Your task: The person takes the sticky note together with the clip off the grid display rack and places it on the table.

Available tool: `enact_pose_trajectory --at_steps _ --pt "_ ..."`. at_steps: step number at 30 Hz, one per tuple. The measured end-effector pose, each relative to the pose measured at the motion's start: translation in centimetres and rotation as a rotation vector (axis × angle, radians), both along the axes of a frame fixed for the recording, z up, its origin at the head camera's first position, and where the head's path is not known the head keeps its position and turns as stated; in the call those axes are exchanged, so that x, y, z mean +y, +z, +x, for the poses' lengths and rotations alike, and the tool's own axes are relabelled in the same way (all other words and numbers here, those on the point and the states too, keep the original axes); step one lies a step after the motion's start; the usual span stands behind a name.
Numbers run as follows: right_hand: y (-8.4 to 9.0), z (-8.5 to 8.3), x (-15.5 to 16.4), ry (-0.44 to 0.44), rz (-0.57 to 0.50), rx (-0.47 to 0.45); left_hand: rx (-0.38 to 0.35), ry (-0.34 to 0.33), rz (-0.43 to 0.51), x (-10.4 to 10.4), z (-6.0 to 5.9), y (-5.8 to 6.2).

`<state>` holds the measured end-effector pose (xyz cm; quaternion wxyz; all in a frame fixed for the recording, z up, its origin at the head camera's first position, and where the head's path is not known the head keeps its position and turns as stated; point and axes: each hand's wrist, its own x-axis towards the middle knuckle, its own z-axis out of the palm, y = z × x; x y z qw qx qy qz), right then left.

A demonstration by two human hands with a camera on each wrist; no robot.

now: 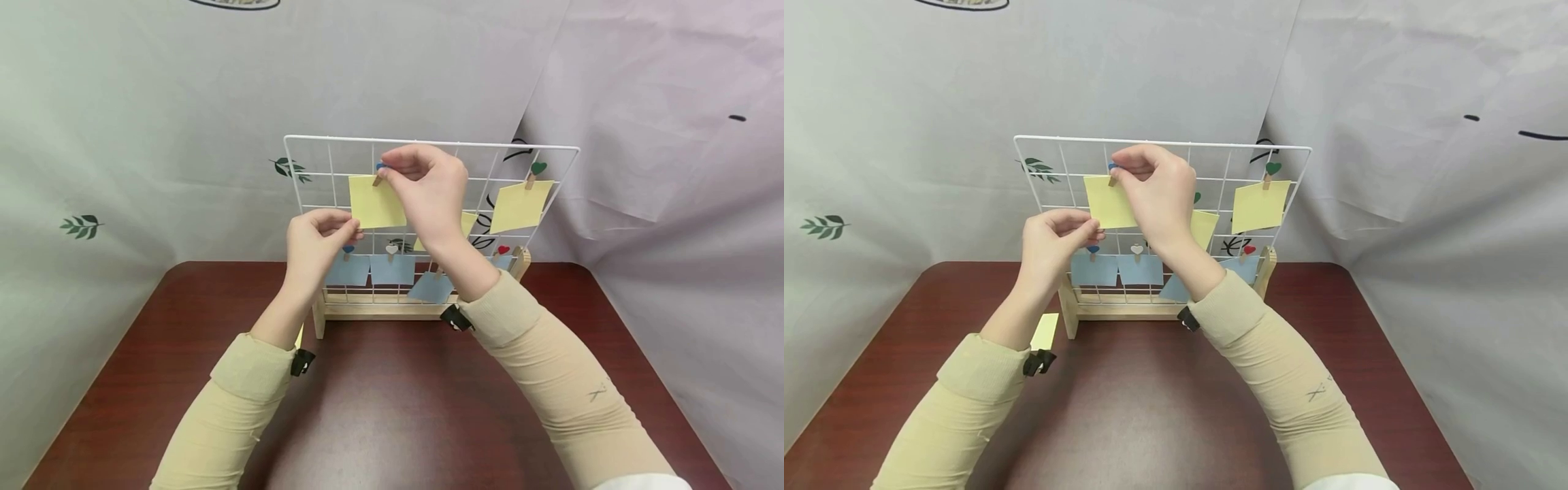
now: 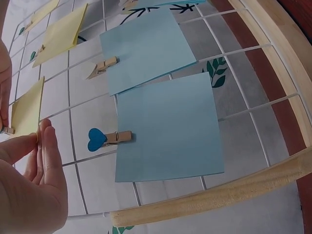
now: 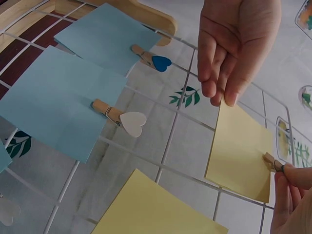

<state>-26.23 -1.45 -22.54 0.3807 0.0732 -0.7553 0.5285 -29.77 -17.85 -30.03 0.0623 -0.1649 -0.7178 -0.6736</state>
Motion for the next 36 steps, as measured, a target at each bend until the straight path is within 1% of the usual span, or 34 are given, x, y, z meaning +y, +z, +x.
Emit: enact_pose_trajectory --at_steps 13,23,30,36 --pt "0.05 0.1 0.18 -0.001 0.018 -0.014 0.035 0.02 -0.029 0.14 0.23 -0.02" --pt "-0.14 0.18 0.27 -0.001 0.046 0.015 0.037 0.029 -0.021 0.22 0.5 0.03" --pt "-0.21 0.2 0.36 0.002 0.033 0.023 0.034 0.023 -0.014 0.34 0.56 0.03" --pt "-0.18 0.42 0.38 -0.011 0.104 0.052 0.049 0.028 -0.025 0.41 0.7 0.06"
